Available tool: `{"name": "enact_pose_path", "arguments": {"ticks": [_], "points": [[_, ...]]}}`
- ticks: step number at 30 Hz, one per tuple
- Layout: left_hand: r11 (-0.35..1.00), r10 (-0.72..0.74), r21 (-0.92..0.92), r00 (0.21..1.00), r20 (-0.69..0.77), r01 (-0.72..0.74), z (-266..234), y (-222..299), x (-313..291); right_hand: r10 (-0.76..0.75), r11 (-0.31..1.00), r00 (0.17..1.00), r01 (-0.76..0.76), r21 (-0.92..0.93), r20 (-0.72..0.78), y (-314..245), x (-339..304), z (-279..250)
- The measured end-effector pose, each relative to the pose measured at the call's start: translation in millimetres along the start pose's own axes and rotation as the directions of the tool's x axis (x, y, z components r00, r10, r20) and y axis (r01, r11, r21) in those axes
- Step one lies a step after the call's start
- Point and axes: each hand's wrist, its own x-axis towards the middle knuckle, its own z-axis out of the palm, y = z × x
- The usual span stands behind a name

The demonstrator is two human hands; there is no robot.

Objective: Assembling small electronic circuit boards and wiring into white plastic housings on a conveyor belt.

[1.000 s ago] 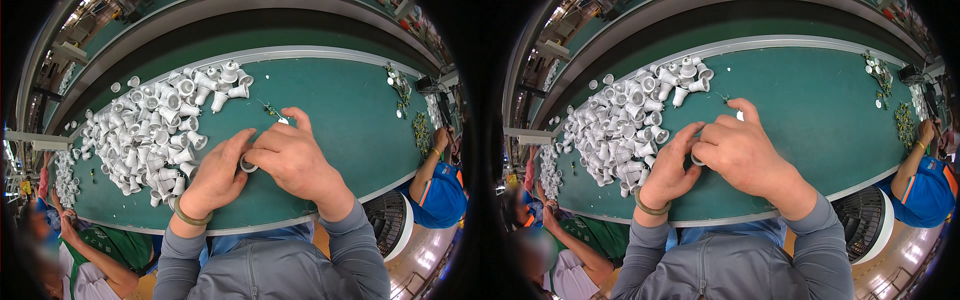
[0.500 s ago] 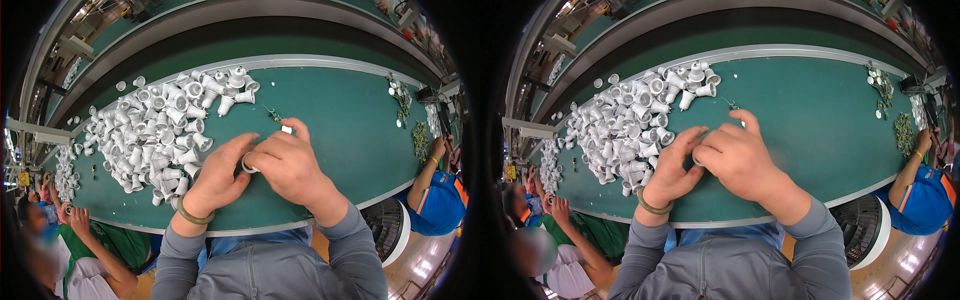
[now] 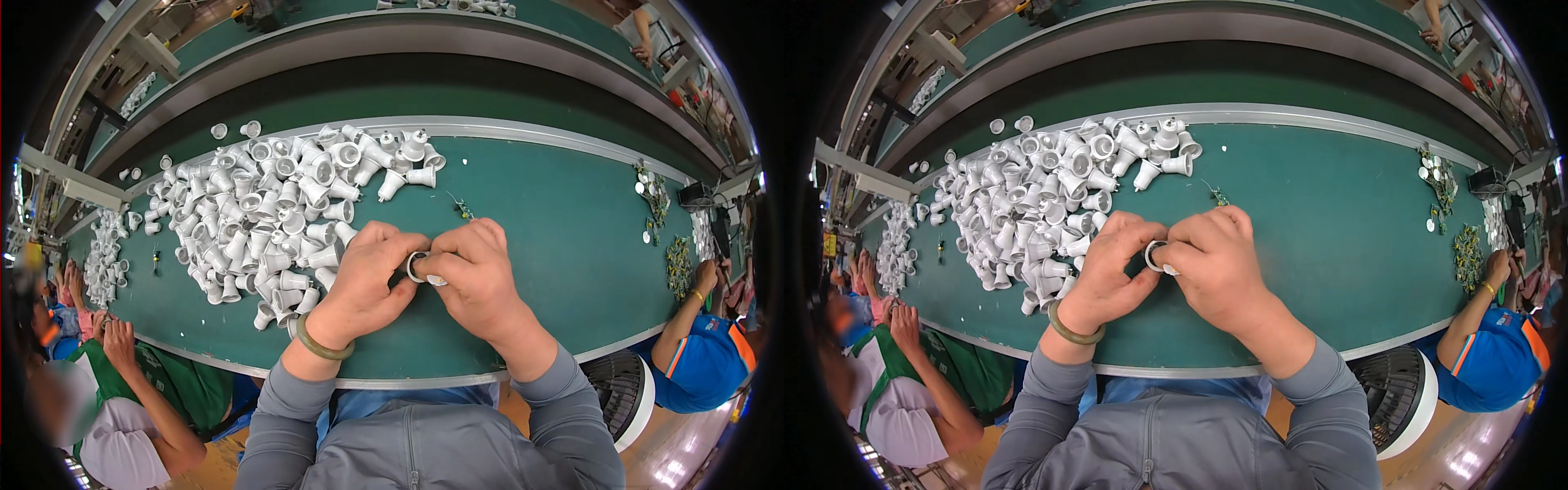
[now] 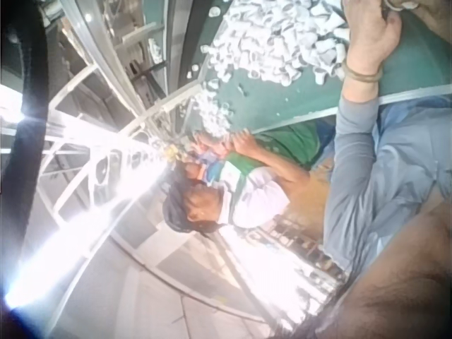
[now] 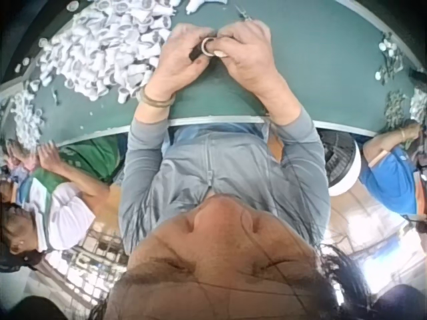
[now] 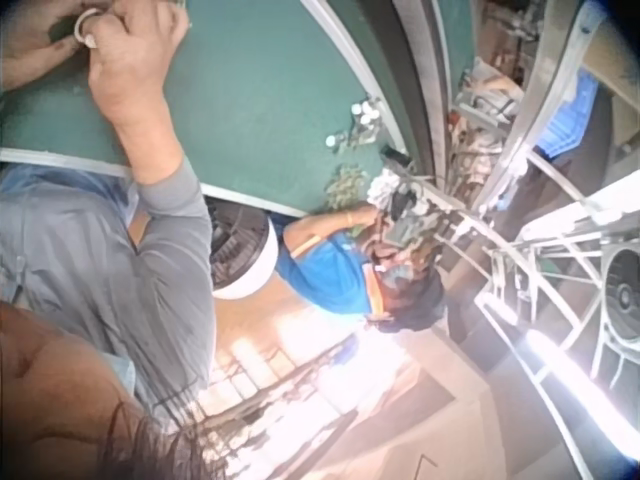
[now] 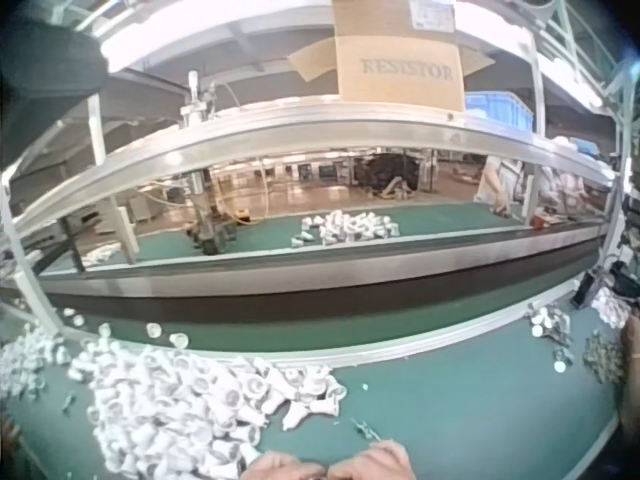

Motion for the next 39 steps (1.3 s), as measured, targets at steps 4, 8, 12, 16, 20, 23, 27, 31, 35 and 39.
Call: {"name": "enact_pose_path", "arguments": {"ticks": [4, 8, 12, 16, 20, 23, 27, 31, 35, 39], "points": [[0.998, 0.038, -0.049, 0.999, -0.012, -0.038, -2, -2, 1, 0.012, 0.988, 0.999, -0.017, 0.152, 0.033, 3, 3, -6], [0.996, 0.068, -0.057, 0.998, 0.014, -0.067, -4, -4, -1, -0.03, 0.985, 0.996, 0.015, 0.17, 0.087, 7, 7, -14], [0.996, 0.059, -0.076, 0.997, 0.042, -0.055, -6, -1, -1, -0.062, 0.986, 0.99, 0.041, 0.164, 0.125, 10, 10, -16], [0.996, 0.064, -0.062, 0.997, 0.052, -0.061, -8, 1, -1, -0.079, 0.98, 0.991, 0.058, 0.188, 0.106, 15, 8, -7], [0.998, 0.06, 0.003, 0.998, -0.004, -0.06, -2, -2, -1, -0.089, 0.994, 0.992, 0.082, 0.077, 0.092, 12, 4, 0], [0.988, 0.008, 0.153, 1.0, 0.025, -0.012, 0, 5, -2, -0.052, 0.998, 0.992, 0.055, -0.019, 0.111, 14, 1, 1], [0.969, -0.237, 0.065, 0.972, -0.006, 0.237, 2, 2, -7, -0.017, 1.0, 0.988, 0.016, 0.009, 0.152, 1, 8, -5], [0.844, -0.323, -0.44, 0.946, 0.036, 0.306, 2, 2, -8, 0.006, 0.996, 0.989, -0.019, 0.089, 0.145, 3, 5, -3], [0.879, -0.163, -0.467, 0.98, -0.114, 0.092, 6, -7, -12, -0.059, 0.998, 0.992, 0.057, 0.02, 0.108, 0, 4, -2], [0.984, 0.156, 0.13, 0.933, -0.325, -0.12, 2, 13, -4, -0.052, 0.998, 0.998, 0.051, 0.023, 0.028, -7, 3, 2]]}}
